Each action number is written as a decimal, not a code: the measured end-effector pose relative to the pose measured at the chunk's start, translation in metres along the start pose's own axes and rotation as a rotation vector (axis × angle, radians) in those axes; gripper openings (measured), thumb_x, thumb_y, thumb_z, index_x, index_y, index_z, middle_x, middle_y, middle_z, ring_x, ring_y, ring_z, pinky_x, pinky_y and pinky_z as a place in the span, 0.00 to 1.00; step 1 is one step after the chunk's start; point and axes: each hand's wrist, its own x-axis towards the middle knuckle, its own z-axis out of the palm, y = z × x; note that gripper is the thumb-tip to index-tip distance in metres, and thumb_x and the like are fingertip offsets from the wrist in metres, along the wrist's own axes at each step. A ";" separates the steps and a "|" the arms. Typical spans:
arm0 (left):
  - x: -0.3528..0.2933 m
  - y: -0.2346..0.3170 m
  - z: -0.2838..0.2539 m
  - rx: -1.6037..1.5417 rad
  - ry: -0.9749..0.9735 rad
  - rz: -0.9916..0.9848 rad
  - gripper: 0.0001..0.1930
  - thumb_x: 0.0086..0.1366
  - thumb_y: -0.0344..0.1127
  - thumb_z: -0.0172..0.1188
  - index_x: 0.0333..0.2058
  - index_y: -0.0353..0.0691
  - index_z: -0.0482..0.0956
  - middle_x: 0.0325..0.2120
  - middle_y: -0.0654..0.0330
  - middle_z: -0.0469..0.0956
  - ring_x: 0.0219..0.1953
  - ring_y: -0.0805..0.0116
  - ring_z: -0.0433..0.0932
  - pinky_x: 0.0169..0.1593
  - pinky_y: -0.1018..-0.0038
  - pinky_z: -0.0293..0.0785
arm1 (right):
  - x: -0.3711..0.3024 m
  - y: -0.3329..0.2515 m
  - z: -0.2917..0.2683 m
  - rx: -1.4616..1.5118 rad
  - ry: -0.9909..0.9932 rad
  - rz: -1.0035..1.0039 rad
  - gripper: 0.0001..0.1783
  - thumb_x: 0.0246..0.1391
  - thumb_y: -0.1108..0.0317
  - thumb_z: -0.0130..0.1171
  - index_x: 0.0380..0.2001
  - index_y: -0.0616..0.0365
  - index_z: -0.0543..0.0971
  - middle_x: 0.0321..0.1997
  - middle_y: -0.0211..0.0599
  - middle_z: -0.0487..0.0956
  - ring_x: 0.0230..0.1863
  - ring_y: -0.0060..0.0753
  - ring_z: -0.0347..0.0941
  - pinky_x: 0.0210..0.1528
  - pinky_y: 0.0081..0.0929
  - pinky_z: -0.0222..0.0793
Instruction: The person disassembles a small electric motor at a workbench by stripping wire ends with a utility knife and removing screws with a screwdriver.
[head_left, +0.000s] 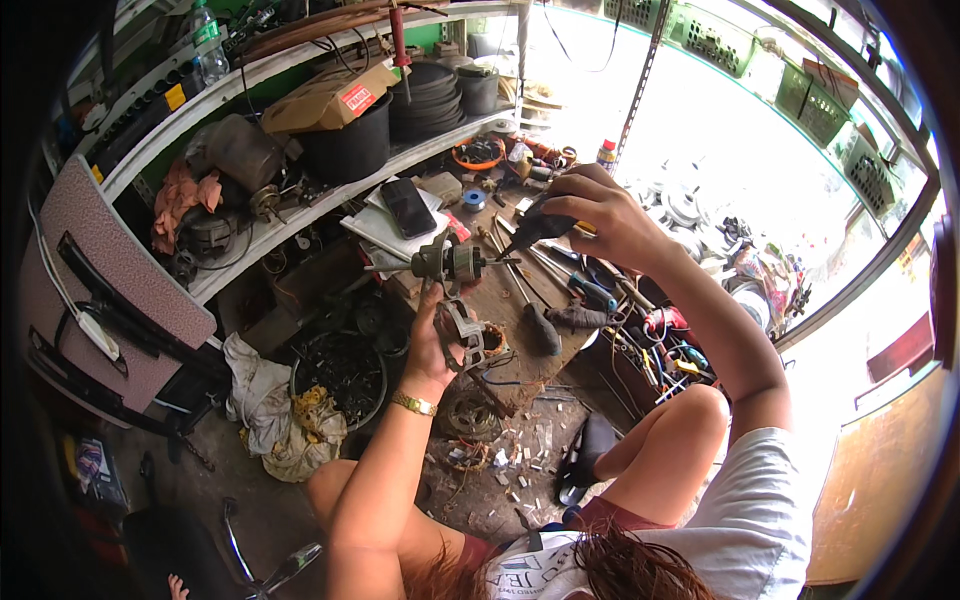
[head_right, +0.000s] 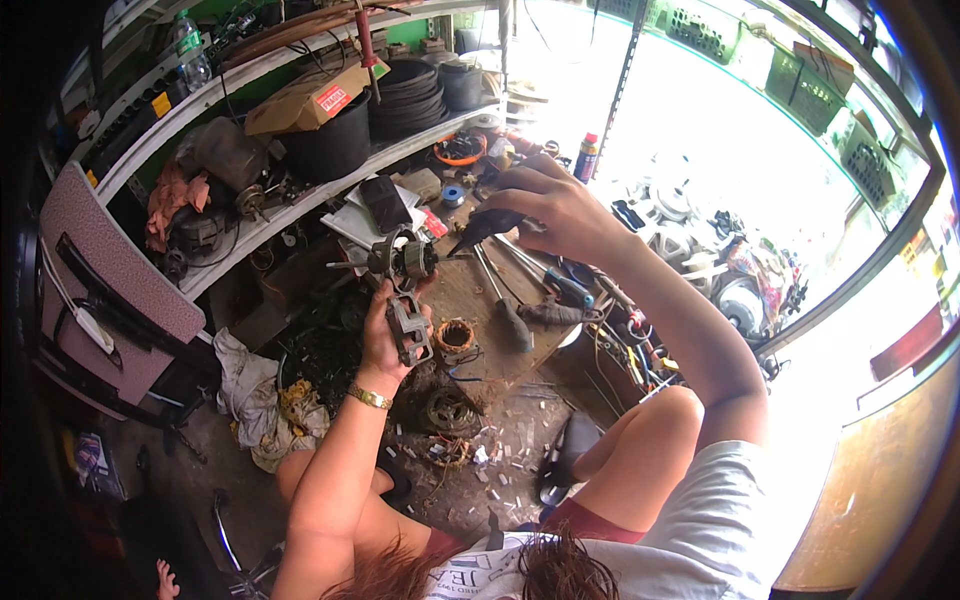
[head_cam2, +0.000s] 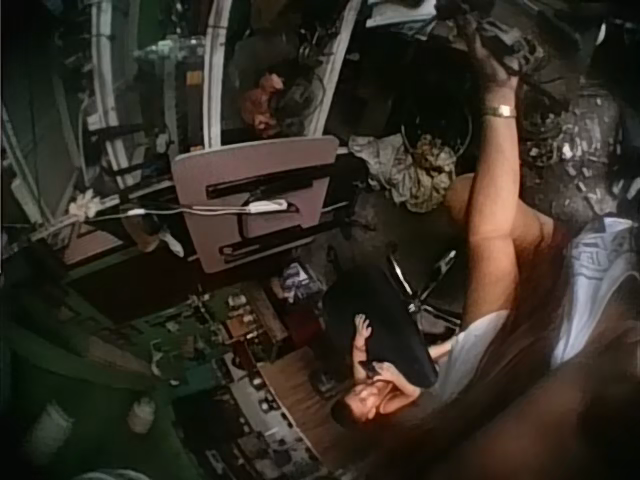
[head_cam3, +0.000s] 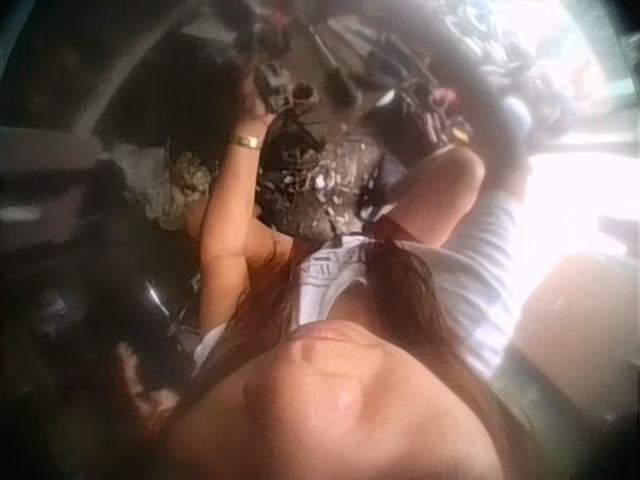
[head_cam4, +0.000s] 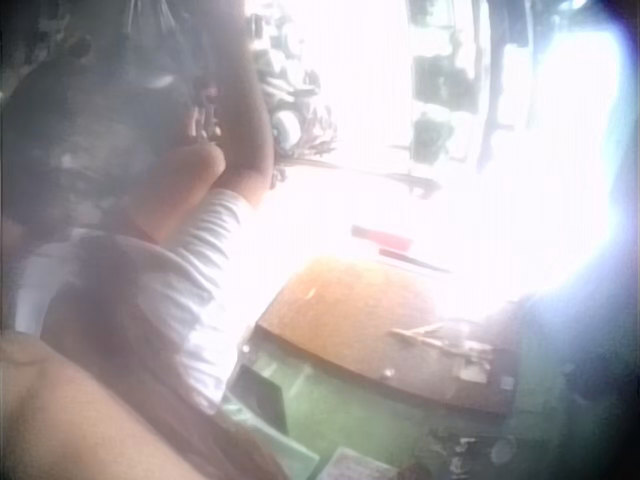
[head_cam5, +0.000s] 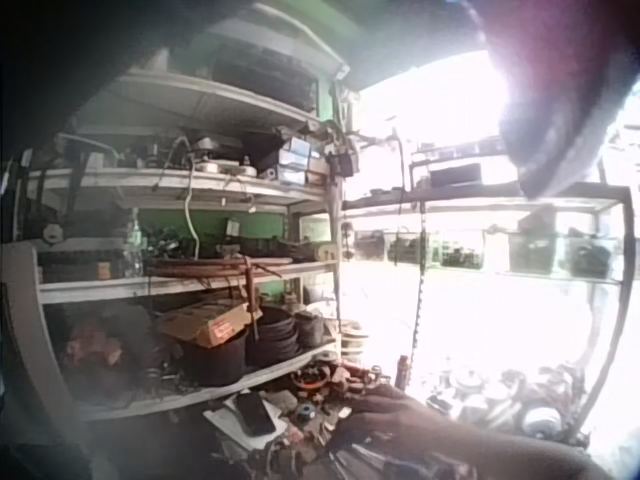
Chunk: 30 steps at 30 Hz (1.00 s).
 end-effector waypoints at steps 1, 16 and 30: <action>0.001 0.000 -0.002 0.003 0.000 0.006 0.26 0.71 0.55 0.49 0.58 0.42 0.67 0.53 0.52 0.75 0.25 0.75 0.74 0.23 0.78 0.75 | -0.002 0.000 -0.002 -0.006 -0.007 0.008 0.29 0.36 0.76 0.66 0.48 0.52 0.78 0.53 0.41 0.74 0.57 0.50 0.68 0.59 0.44 0.68; 0.003 0.004 -0.003 0.053 0.047 0.058 0.21 0.69 0.48 0.56 0.56 0.48 0.69 0.49 0.59 0.77 0.35 0.76 0.78 0.34 0.75 0.77 | 0.001 0.004 0.009 -0.050 -0.032 -0.024 0.29 0.35 0.76 0.67 0.48 0.51 0.78 0.53 0.38 0.75 0.57 0.47 0.68 0.59 0.42 0.69; 0.001 0.015 0.011 0.281 0.241 0.108 0.24 0.65 0.47 0.60 0.57 0.49 0.65 0.45 0.66 0.75 0.41 0.77 0.77 0.34 0.78 0.77 | -0.023 0.011 0.043 0.078 -0.013 0.221 0.27 0.38 0.74 0.66 0.47 0.53 0.77 0.49 0.37 0.77 0.52 0.46 0.70 0.55 0.41 0.69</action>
